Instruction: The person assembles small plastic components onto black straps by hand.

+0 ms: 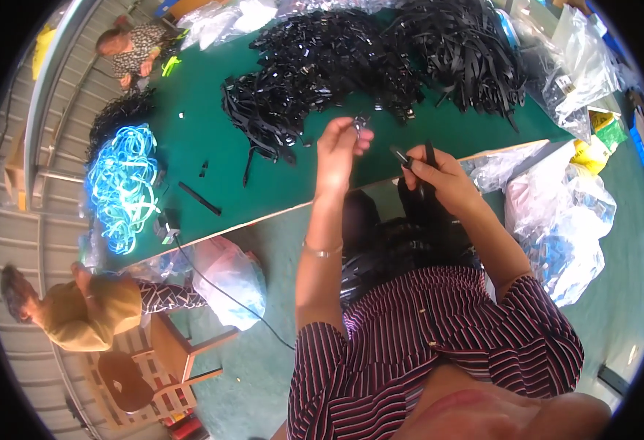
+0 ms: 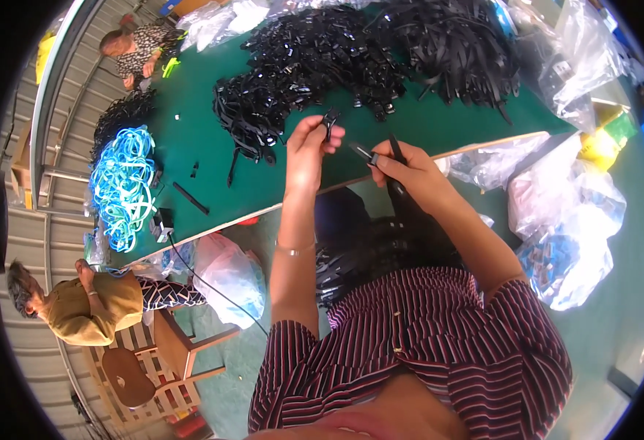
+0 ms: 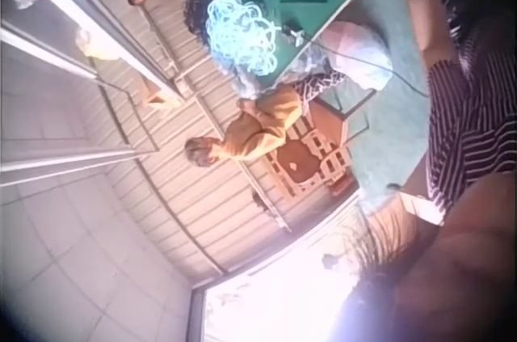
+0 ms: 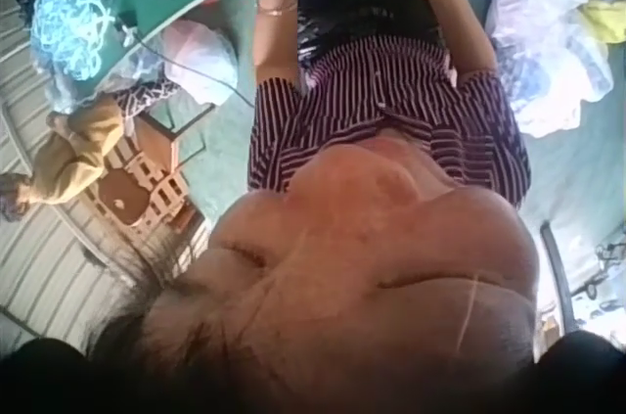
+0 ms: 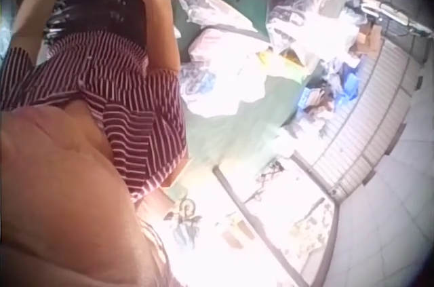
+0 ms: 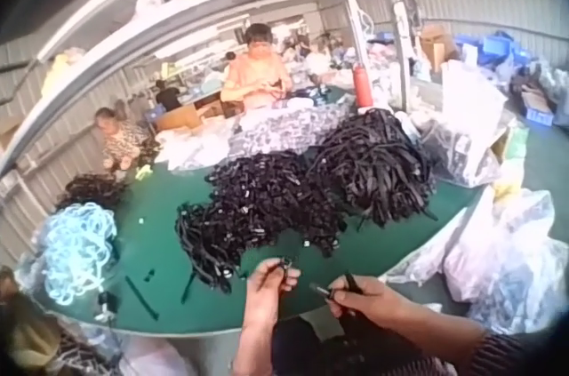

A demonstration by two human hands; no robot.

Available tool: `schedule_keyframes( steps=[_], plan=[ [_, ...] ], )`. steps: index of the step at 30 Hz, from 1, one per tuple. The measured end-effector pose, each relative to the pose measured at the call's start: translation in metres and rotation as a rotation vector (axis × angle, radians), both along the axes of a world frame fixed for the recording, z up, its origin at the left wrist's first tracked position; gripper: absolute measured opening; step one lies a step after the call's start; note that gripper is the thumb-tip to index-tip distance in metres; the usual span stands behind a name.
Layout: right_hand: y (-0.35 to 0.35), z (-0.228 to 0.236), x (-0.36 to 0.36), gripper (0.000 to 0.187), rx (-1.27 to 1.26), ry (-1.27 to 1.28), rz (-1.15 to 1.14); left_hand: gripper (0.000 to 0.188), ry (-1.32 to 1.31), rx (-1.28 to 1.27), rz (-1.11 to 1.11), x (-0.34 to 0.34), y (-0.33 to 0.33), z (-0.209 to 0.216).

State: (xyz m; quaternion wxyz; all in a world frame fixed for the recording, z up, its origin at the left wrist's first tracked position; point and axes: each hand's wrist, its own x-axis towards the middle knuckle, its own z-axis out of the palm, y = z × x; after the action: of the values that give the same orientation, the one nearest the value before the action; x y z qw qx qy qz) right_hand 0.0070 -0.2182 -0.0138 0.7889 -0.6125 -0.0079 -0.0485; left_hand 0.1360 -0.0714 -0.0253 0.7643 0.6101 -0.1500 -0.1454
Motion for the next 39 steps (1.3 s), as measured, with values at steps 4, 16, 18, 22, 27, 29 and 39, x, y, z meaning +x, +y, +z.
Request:
schedule_keyframes(
  steps=[4, 16, 18, 22, 27, 29, 39],
  plan=[
    [0.009, 0.007, -0.003, 0.014, 0.009, 0.029, 0.080, 0.022, 0.226, -0.395, -0.086, -0.061, 0.023, 0.016],
    [0.037, 0.010, -0.020, 0.018, 0.121, 0.229, 0.313, 0.027, 0.360, -0.673, -0.147, -0.116, 0.048, 0.010],
    [0.039, 0.012, -0.020, 0.018, 0.063, 0.221, 0.315, 0.029, 0.393, -0.727, -0.175, -0.118, 0.051, 0.008],
    [0.039, 0.014, -0.021, 0.014, 0.031, 0.168, 0.350, 0.029, 0.369, -0.752, -0.227, -0.119, 0.051, 0.003],
    [0.040, 0.015, -0.022, 0.012, 0.047, 0.094, 0.314, 0.024, 0.387, -0.729, -0.266, -0.123, 0.045, 0.003],
    [0.040, 0.017, -0.022, 0.011, 0.016, 0.102, 0.280, 0.020, 0.343, -0.623, -0.196, -0.121, 0.048, 0.002],
    [0.027, 0.005, -0.022, 0.010, -0.452, -0.487, -0.008, 0.009, -0.092, -0.061, 0.035, -0.113, 0.048, -0.007]
  ],
)
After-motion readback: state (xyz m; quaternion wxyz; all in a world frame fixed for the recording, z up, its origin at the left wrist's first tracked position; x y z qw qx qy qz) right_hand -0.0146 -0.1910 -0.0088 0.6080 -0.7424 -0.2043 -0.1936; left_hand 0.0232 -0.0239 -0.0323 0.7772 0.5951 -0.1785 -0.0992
